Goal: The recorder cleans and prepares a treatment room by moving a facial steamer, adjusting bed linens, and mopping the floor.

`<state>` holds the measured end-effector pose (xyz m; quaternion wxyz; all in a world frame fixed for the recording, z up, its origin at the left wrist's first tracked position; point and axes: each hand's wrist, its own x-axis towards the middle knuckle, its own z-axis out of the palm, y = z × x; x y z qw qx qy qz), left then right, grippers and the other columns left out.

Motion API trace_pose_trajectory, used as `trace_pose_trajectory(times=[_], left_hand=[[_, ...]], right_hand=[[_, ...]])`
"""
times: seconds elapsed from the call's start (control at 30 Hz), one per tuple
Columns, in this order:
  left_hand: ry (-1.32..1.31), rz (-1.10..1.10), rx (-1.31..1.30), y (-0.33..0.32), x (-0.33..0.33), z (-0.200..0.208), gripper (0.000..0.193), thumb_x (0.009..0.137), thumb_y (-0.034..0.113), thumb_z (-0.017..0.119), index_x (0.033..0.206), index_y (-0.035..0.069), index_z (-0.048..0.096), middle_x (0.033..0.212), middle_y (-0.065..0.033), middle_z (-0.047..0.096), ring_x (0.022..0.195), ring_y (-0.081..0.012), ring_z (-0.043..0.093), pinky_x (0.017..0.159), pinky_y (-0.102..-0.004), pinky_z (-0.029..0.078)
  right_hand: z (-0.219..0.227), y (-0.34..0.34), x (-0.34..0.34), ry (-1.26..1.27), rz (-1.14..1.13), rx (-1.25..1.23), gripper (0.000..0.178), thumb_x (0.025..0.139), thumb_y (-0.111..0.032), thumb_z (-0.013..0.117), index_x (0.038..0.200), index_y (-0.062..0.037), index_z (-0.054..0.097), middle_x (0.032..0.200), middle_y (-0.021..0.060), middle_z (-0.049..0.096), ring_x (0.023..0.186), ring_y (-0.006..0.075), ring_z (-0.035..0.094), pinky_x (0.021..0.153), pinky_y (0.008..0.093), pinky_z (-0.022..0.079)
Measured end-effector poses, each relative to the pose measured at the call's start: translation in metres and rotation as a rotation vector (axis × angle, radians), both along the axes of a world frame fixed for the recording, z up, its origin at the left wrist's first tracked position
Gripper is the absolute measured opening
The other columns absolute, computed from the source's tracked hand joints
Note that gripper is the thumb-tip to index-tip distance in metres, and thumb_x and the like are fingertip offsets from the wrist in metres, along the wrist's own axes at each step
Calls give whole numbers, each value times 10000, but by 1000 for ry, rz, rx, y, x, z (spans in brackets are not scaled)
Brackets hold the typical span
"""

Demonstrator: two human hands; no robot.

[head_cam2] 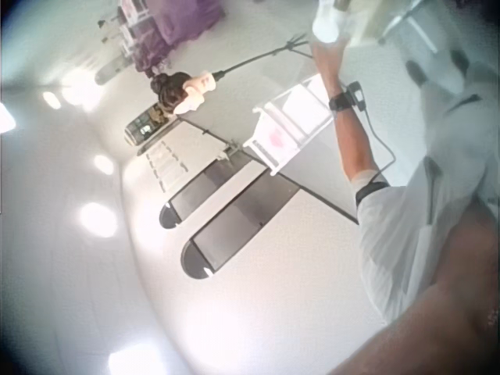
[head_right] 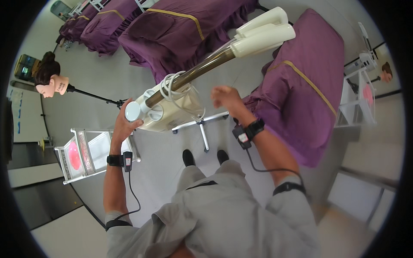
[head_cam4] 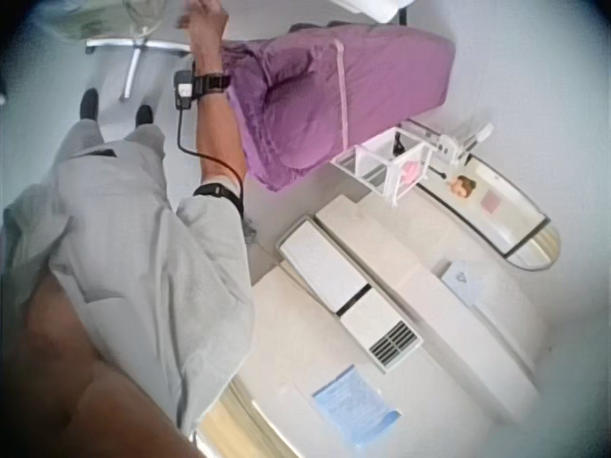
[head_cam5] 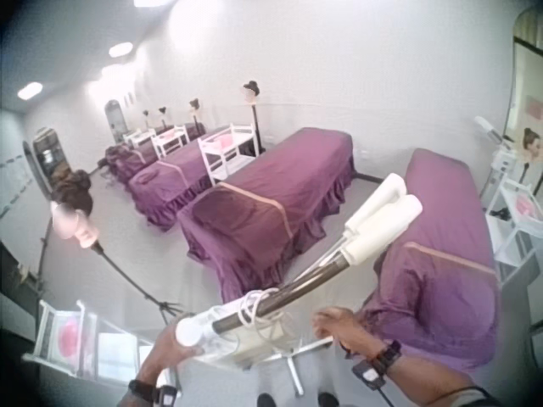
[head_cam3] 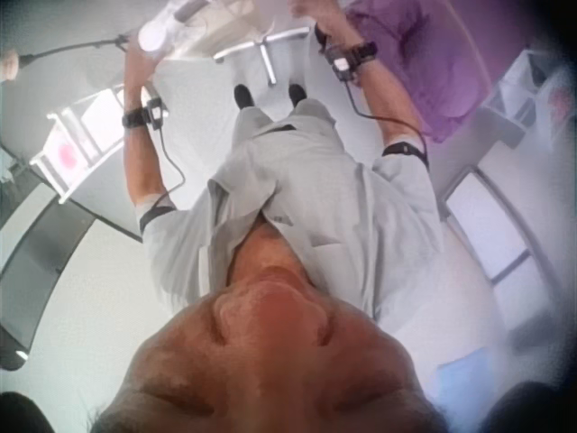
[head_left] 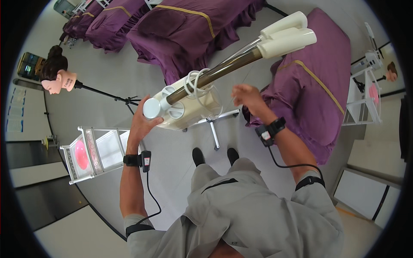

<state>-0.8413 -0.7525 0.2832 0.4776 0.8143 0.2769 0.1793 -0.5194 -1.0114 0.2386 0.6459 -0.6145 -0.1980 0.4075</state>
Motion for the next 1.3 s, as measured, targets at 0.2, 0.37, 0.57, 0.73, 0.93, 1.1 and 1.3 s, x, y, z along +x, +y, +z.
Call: trace_pose_trajectory(times=[0.2,0.37,0.57,0.73,0.93,1.1,1.3], left_hand=[[-15,-152,35,27,2,-4,1206,490,607,889,1423,15,406,1338,-177,537,1260,-303,516,1052,-395,419],[-19,-326,154,42,2,10,1009,534,485,908,1348,64,486,1329,-168,527,1247,-337,503,1056,-407,401],[-49,-286,328,37,-6,-10,712,581,230,871,1193,63,548,1256,-184,553,1198,-368,516,1013,-443,419],[-61,-219,310,35,-13,-14,698,606,220,860,1206,52,545,1260,-179,555,1213,-377,500,1022,-444,413],[-46,-166,233,40,26,-3,669,632,223,850,1198,39,547,1187,-155,591,1095,-314,576,937,-402,460],[-68,-132,268,61,50,3,633,666,240,833,1191,28,550,1118,-146,619,1002,-295,614,876,-383,487],[-109,-160,256,65,73,5,629,660,252,835,1177,31,553,1107,-152,623,1012,-302,618,882,-393,485]], right_hand=[[-80,17,-93,-80,22,-300,545,861,-119,700,1312,71,461,874,102,646,659,148,617,550,286,527],[-84,62,-141,-68,-176,-318,696,781,-146,774,1343,49,414,841,90,640,660,151,614,593,313,554],[-118,77,-153,-123,-355,-255,667,749,-134,789,1321,-5,469,969,80,628,910,187,608,735,319,549],[-111,101,-150,-201,-349,-278,649,749,-40,718,1334,-2,438,1205,116,616,1042,220,618,913,313,500],[-139,119,-90,-240,-438,-284,406,785,-74,665,1166,40,584,973,132,692,844,220,660,741,332,522],[-105,146,-97,24,-510,-97,437,844,-51,618,1262,29,522,954,112,668,783,149,605,651,286,494],[-106,151,-112,96,-612,2,597,854,-68,610,1387,17,353,941,116,627,765,149,591,594,273,495]])
